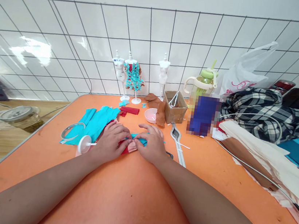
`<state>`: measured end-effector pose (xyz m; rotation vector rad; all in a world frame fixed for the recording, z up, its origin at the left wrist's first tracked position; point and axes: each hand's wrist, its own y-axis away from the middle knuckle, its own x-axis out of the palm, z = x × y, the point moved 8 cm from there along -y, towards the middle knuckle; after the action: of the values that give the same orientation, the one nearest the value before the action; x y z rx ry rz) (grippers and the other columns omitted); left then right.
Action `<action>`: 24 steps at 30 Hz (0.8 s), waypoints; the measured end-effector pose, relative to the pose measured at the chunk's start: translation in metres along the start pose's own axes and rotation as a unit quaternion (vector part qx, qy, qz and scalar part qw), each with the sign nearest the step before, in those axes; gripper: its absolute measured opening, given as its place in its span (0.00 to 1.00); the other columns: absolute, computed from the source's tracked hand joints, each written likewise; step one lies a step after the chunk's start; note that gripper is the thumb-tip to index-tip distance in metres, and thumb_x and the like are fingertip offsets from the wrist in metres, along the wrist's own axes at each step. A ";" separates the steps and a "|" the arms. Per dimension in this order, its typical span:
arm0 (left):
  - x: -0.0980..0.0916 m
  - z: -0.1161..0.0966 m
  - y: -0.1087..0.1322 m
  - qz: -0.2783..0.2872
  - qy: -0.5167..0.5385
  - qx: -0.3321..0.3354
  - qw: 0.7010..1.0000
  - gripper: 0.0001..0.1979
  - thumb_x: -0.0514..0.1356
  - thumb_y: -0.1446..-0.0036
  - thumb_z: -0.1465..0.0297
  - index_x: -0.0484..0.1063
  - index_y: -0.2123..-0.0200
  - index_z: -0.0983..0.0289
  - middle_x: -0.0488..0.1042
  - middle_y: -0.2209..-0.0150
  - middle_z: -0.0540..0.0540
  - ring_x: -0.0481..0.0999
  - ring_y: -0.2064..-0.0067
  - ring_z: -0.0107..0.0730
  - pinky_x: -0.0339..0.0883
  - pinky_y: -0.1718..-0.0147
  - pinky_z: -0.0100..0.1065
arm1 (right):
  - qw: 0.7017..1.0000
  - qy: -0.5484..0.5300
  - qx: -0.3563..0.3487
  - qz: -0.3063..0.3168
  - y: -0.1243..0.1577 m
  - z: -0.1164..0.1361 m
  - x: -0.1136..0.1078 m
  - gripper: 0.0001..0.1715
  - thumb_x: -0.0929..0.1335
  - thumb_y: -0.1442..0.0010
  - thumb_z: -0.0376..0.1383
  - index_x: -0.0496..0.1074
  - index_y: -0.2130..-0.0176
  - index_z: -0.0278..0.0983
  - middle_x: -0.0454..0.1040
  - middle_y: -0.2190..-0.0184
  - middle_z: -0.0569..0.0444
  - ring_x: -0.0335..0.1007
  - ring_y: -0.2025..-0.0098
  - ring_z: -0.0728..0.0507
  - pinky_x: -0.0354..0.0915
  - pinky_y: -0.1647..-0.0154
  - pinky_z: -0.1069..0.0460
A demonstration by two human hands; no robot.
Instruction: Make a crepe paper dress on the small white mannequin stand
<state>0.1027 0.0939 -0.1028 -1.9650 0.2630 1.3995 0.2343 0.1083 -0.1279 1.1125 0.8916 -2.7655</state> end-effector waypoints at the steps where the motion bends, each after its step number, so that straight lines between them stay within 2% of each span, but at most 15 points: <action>1: 0.000 0.000 0.000 0.002 0.000 -0.001 1.000 0.10 0.53 0.38 0.68 0.73 0.65 0.61 0.75 0.61 0.53 0.70 0.55 0.38 0.51 0.42 0.49 | 1.000 -0.004 0.003 -0.009 0.000 0.000 -0.002 0.06 0.69 0.44 0.36 0.78 0.68 0.43 0.70 0.47 0.53 0.63 0.45 0.37 0.56 0.44 0.38; 4: 0.001 0.000 0.000 0.005 -0.001 -0.002 1.000 0.09 0.53 0.38 0.68 0.73 0.65 0.61 0.75 0.61 0.53 0.70 0.54 0.38 0.50 0.42 0.48 | 0.999 -0.016 0.014 -0.039 0.000 -0.003 -0.008 0.06 0.69 0.46 0.34 0.75 0.64 0.41 0.70 0.47 0.51 0.64 0.45 0.38 0.58 0.45 0.40; 7: 0.001 0.000 0.000 0.004 -0.002 0.000 1.000 0.09 0.53 0.37 0.67 0.73 0.65 0.61 0.75 0.61 0.53 0.70 0.54 0.38 0.51 0.42 0.48 | 1.000 -0.005 0.003 -0.022 0.000 0.001 -0.006 0.09 0.70 0.47 0.35 0.75 0.62 0.42 0.68 0.45 0.51 0.63 0.44 0.37 0.57 0.44 0.39; 13: 0.001 0.000 0.000 0.005 -0.001 0.000 1.000 0.10 0.53 0.37 0.67 0.74 0.65 0.61 0.76 0.61 0.53 0.70 0.54 0.39 0.51 0.43 0.49 | 1.000 0.015 0.011 0.006 0.002 0.004 -0.001 0.04 0.70 0.47 0.35 0.78 0.69 0.44 0.67 0.44 0.55 0.60 0.42 0.38 0.52 0.42 0.37; 18: 0.002 0.002 0.000 0.003 0.007 -0.010 1.000 0.09 0.54 0.39 0.67 0.74 0.65 0.60 0.76 0.61 0.53 0.71 0.55 0.39 0.51 0.42 0.49 | 0.999 0.000 0.051 0.014 -0.001 -0.008 0.007 0.04 0.70 0.46 0.36 0.77 0.69 0.42 0.67 0.44 0.53 0.61 0.43 0.38 0.56 0.44 0.38; 24: -0.001 0.002 0.000 -0.011 -0.003 -0.016 1.000 0.07 0.55 0.40 0.69 0.73 0.63 0.59 0.76 0.62 0.52 0.71 0.54 0.39 0.44 0.38 0.51 | 0.995 -0.019 0.100 0.015 -0.005 -0.018 0.015 0.02 0.70 0.48 0.37 0.75 0.71 0.41 0.67 0.45 0.52 0.64 0.46 0.39 0.59 0.45 0.41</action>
<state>0.1012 0.0953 -0.1024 -1.9835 0.2158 1.4033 0.2332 0.1252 -0.1457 1.0835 0.5985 -2.8920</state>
